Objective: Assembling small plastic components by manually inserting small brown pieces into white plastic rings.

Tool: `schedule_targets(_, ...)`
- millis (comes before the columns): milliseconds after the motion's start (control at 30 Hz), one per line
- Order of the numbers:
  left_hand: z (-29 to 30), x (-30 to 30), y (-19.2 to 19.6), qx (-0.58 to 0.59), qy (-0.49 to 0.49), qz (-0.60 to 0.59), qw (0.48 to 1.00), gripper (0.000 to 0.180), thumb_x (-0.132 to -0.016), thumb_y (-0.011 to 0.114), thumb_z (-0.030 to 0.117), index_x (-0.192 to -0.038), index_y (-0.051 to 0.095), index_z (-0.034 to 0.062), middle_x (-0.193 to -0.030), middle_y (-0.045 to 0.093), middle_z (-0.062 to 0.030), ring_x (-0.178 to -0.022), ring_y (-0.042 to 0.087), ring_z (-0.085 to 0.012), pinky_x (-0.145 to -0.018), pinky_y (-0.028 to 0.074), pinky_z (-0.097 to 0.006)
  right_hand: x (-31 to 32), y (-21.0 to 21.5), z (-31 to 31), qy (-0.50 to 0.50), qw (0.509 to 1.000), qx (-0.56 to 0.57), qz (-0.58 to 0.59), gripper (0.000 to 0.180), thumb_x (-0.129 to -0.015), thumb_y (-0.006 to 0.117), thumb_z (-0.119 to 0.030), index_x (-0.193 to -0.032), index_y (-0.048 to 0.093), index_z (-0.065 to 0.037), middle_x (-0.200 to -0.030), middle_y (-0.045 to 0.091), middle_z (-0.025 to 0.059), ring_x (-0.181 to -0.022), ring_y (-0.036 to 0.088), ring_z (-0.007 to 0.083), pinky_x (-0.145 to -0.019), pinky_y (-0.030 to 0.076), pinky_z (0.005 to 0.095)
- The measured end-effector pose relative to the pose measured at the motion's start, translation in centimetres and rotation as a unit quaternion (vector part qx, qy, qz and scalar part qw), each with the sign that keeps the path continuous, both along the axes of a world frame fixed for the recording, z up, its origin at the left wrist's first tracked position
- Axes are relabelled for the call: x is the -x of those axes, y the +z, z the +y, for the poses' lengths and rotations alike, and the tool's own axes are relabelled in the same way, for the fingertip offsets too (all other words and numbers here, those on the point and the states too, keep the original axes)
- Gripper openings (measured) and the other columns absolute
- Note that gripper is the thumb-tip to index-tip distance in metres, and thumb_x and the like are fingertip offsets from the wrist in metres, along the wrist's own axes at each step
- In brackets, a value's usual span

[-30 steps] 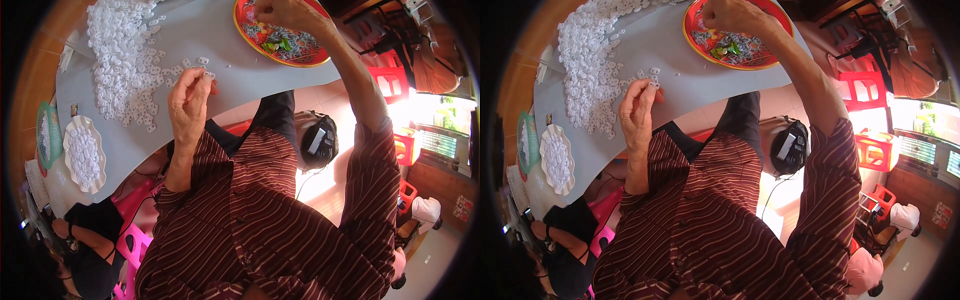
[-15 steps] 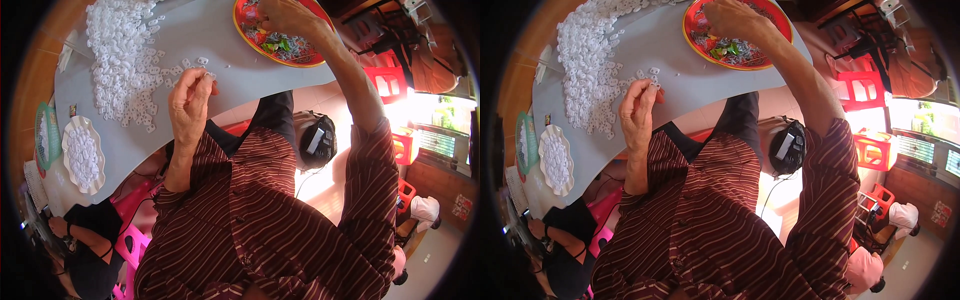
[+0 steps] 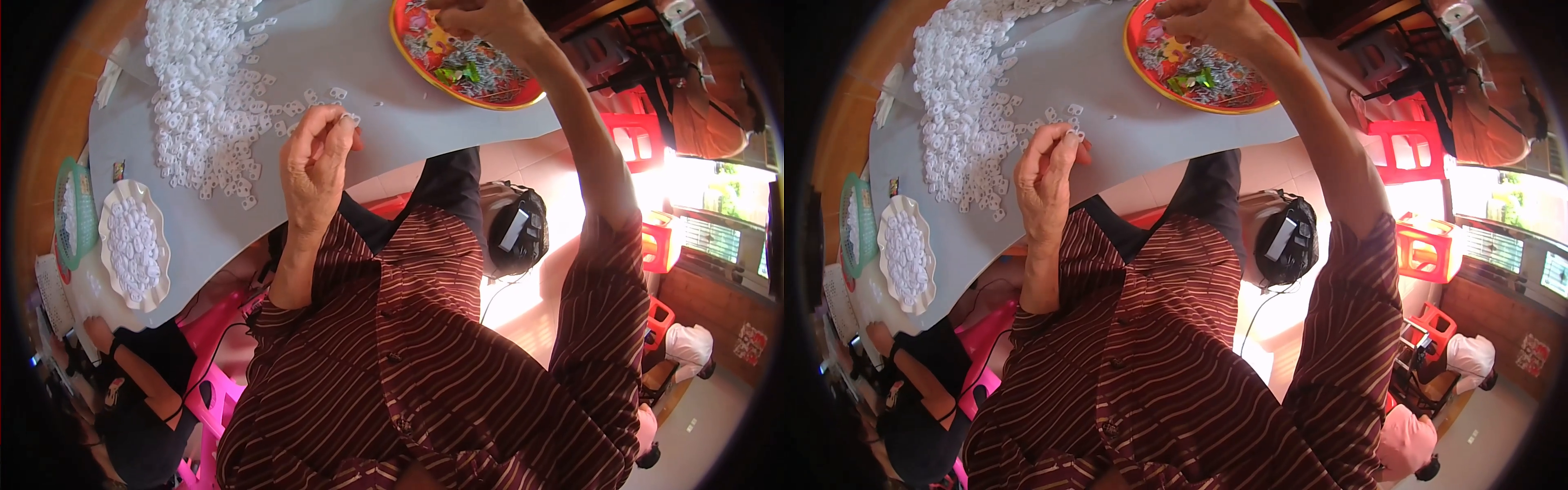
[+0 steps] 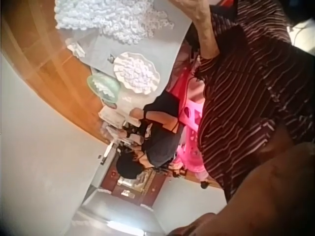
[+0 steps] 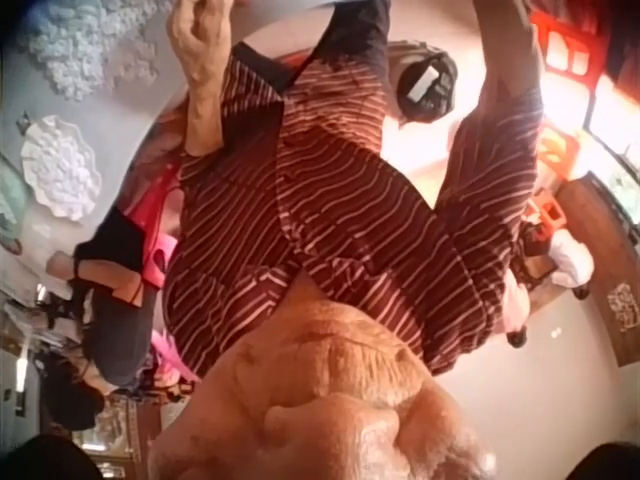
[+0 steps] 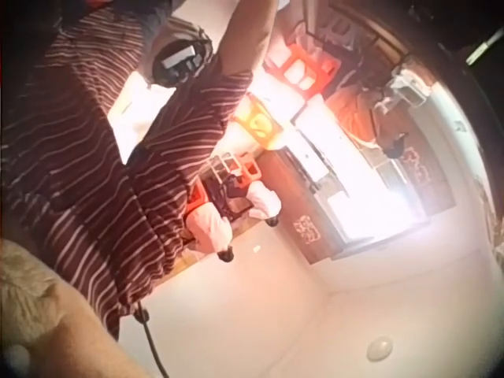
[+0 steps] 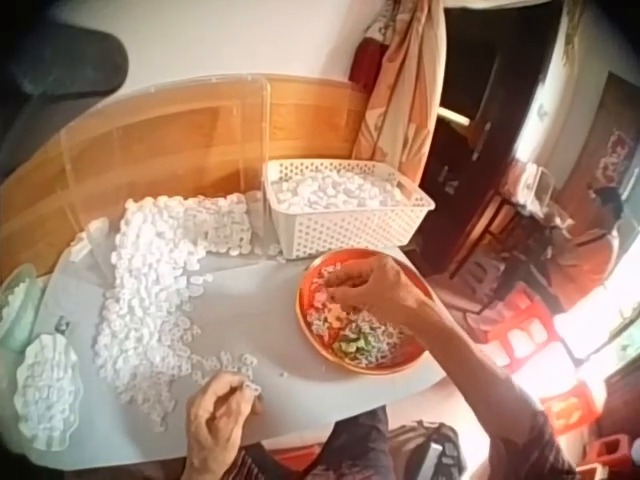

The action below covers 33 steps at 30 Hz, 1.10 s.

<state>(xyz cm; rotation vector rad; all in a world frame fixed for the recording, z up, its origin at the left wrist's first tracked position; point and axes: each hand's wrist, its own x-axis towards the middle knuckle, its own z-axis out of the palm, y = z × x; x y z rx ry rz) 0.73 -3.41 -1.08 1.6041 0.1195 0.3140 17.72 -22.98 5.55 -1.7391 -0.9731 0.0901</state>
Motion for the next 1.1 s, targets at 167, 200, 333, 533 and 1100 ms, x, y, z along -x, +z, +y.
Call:
schedule_targets(167, 0.2, -0.2, -0.3, 0.020, -0.010, -0.027, 0.999, 0.010, -0.087, 0.055, 0.009, -0.087, 0.056, -0.0009, -0.070, 0.057, -0.0036, -0.064, 0.054, -0.0096, -0.059, 0.043, -0.022, 4.1, -0.7, 2.7, -0.009, 0.943, -0.038, 0.331, 0.017, -0.087, 0.058, -0.013, -0.092, 0.062, 0.002, -0.071, 0.060, 0.0057, -0.058, 0.054, 0.0103, -0.053, 0.046, 0.0241)
schedule_targets(200, 0.2, -0.3, -0.5, 0.027, -0.015, -0.031, 0.999, 0.011, -0.087, 0.055, 0.010, -0.087, 0.056, -0.0008, -0.070, 0.057, -0.0035, -0.064, 0.054, -0.0093, -0.059, 0.042, -0.022, 4.6, -2.1, 2.8, -0.040, 0.969, 0.000, 0.242, 0.014, -0.083, 0.065, -0.015, -0.089, 0.067, -0.002, -0.073, 0.066, 0.0041, -0.064, 0.062, 0.0110, -0.057, 0.049, 0.0248)
schedule_targets(333, 0.3, -0.4, -0.1, 0.026, -0.021, -0.012, 0.999, 0.012, -0.087, 0.056, 0.011, -0.087, 0.057, -0.0007, -0.070, 0.056, -0.0026, -0.063, 0.053, -0.0070, -0.057, 0.041, -0.021, 7.4, -4.9, 4.0, 0.008, 0.961, -0.045, 0.272, 0.014, -0.087, 0.062, -0.014, -0.092, 0.063, -0.001, -0.078, 0.060, 0.0014, -0.072, 0.055, 0.0076, -0.066, 0.045, 0.0222)
schedule_targets(533, 0.2, -0.2, -0.4, 0.013, -0.009, -0.030, 0.999, 0.011, -0.088, 0.056, 0.010, -0.087, 0.056, -0.0007, -0.070, 0.056, -0.0016, -0.062, 0.049, -0.0056, -0.054, 0.039, -0.020, 8.9, -6.9, 5.4, 0.019, 0.933, -0.155, 0.323, 0.015, -0.085, 0.064, -0.010, -0.098, 0.061, -0.004, -0.084, 0.061, -0.0011, -0.076, 0.055, 0.0067, -0.070, 0.046, 0.0212)
schedule_targets(1100, 0.2, 0.1, -0.6, 0.018, -0.020, -0.010, 1.000, 0.017, -0.090, 0.055, 0.016, -0.094, 0.059, -0.0009, -0.078, 0.060, -0.0032, -0.069, 0.053, -0.0076, -0.063, 0.041, -0.020, 9.9, -6.9, 5.9, -0.033, 0.942, -0.152, 0.298, 0.027, -0.082, 0.067, -0.007, -0.107, 0.057, -0.004, -0.088, 0.064, 0.0009, -0.084, 0.060, 0.0079, -0.078, 0.050, 0.0213)
